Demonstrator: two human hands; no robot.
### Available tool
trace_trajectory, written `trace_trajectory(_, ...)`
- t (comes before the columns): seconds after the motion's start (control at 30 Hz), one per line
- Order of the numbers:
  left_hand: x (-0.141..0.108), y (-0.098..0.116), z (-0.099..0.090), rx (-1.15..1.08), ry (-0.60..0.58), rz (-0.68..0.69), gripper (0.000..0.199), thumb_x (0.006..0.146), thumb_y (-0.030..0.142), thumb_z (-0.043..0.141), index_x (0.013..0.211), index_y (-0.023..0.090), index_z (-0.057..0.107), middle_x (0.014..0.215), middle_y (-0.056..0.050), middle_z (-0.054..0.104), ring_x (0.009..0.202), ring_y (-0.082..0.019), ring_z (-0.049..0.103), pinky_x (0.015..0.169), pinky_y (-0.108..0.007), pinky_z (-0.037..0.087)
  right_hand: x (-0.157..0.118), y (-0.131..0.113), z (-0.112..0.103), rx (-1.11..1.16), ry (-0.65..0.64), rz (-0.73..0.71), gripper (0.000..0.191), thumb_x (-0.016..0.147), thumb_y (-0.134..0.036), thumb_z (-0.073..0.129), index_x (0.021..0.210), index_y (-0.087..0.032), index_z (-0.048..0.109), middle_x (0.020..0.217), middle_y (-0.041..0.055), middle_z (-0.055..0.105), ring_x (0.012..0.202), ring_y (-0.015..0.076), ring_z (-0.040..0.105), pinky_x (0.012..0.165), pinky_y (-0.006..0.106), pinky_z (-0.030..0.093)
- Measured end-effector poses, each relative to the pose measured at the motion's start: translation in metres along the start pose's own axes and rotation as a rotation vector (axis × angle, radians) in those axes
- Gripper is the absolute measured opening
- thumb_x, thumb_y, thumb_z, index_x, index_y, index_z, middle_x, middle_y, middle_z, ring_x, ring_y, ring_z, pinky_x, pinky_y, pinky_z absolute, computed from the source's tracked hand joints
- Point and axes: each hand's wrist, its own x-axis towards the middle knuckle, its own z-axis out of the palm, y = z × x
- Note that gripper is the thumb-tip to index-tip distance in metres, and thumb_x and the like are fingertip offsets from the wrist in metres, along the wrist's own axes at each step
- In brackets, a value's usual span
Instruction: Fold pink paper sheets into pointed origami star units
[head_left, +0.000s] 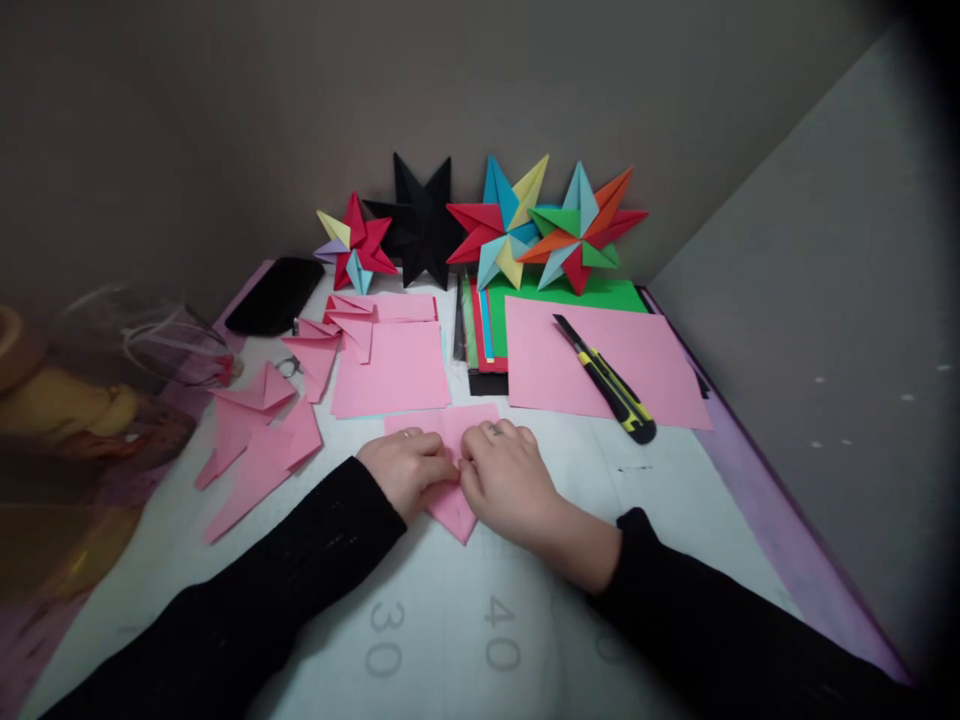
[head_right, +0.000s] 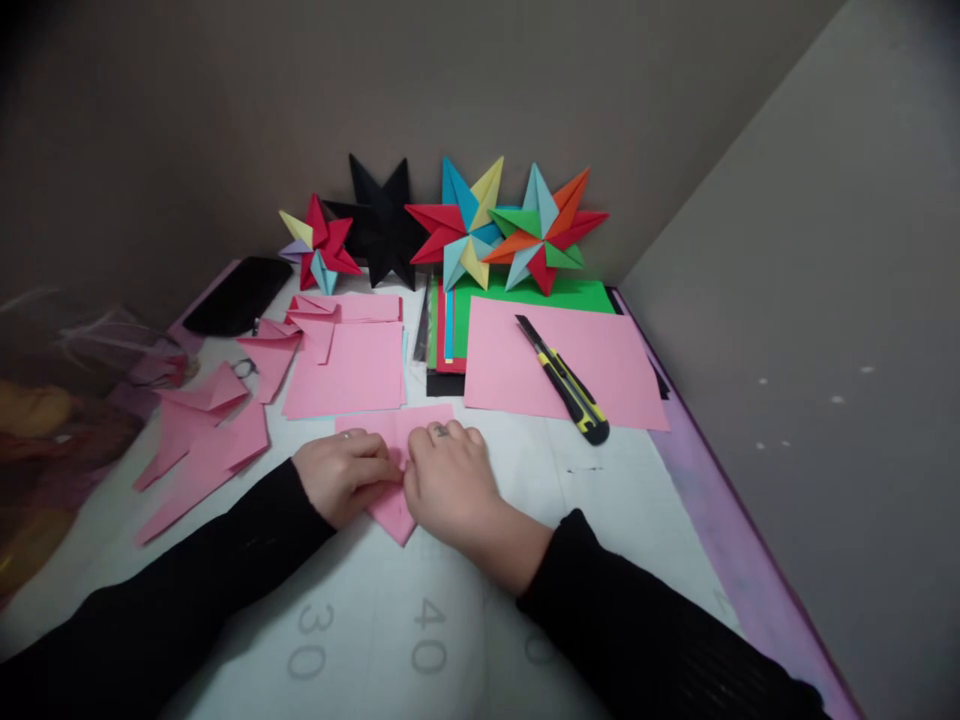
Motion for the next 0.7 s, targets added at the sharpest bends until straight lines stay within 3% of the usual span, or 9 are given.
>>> trace_trajectory(0.17,0.0,0.001,-0.005,0.026,-0.068,0.014,0.024,0.09,0.024,0.049,0.092,0.03,0.072,0.085,-0.002,0.063,0.08,-0.016,0.057,0.066,-0.028,0.042,0.001,0.004,0.003,0.091,0.028,0.03,0.005,0.084,-0.021,0.048,0.084,-0.019,0.053,0.088,0.0059,0.06,0.086,0.0227,0.049,0.076,0.035,0.031)
trace_trajectory(0.27,0.002,0.003,-0.006,0.064,-0.103,0.005,0.021,0.089,0.025,0.052,0.091,0.03,0.072,0.085,-0.001,0.062,0.081,-0.018,0.057,0.065,-0.028,0.04,-0.003,0.009,0.002,0.249,0.118,0.011,0.005,0.084,-0.022,0.051,0.086,-0.019,0.055,0.087,0.0047,0.058,0.087,0.0216,0.049,0.077,0.034,0.034)
trace_trajectory(0.37,0.004,0.006,-0.007,0.128,-0.119,-0.01,0.022,0.09,0.025,0.051,0.088,0.03,0.072,0.084,-0.001,0.062,0.081,-0.018,0.057,0.063,-0.028,0.039,-0.017,0.016,-0.003,0.37,0.221,-0.165,0.011,0.086,-0.02,0.049,0.087,-0.019,0.06,0.089,0.0053,0.056,0.09,0.0205,0.048,0.081,0.034,0.036)
trace_trajectory(0.5,0.005,0.007,-0.008,0.142,-0.127,0.003,0.021,0.09,0.025,0.053,0.091,0.031,0.072,0.085,-0.001,0.062,0.083,-0.018,0.057,0.065,-0.029,0.039,-0.041,0.021,-0.007,0.328,0.197,-0.403,0.02,0.086,-0.016,0.047,0.092,-0.021,0.066,0.084,0.0044,0.056,0.085,0.0195,0.047,0.081,0.036,0.037)
trace_trajectory(0.6,0.006,0.007,-0.009,0.148,-0.143,0.01,0.019,0.089,0.026,0.054,0.091,0.03,0.073,0.086,-0.001,0.062,0.083,-0.018,0.056,0.065,-0.029,0.039,-0.05,0.021,-0.005,0.254,0.16,-0.451,0.029,0.086,-0.018,0.047,0.11,-0.02,0.063,0.089,0.0062,0.058,0.088,0.0219,0.046,0.082,0.04,0.037)
trace_trajectory(0.7,0.006,0.007,-0.01,0.158,-0.155,0.012,0.019,0.089,0.026,0.054,0.09,0.029,0.072,0.087,-0.001,0.062,0.081,-0.019,0.056,0.065,-0.029,0.04,-0.05,0.021,-0.001,0.215,0.131,-0.459,0.032,0.087,-0.021,0.047,0.116,-0.018,0.061,0.094,0.0082,0.058,0.091,0.0235,0.046,0.084,0.042,0.037)
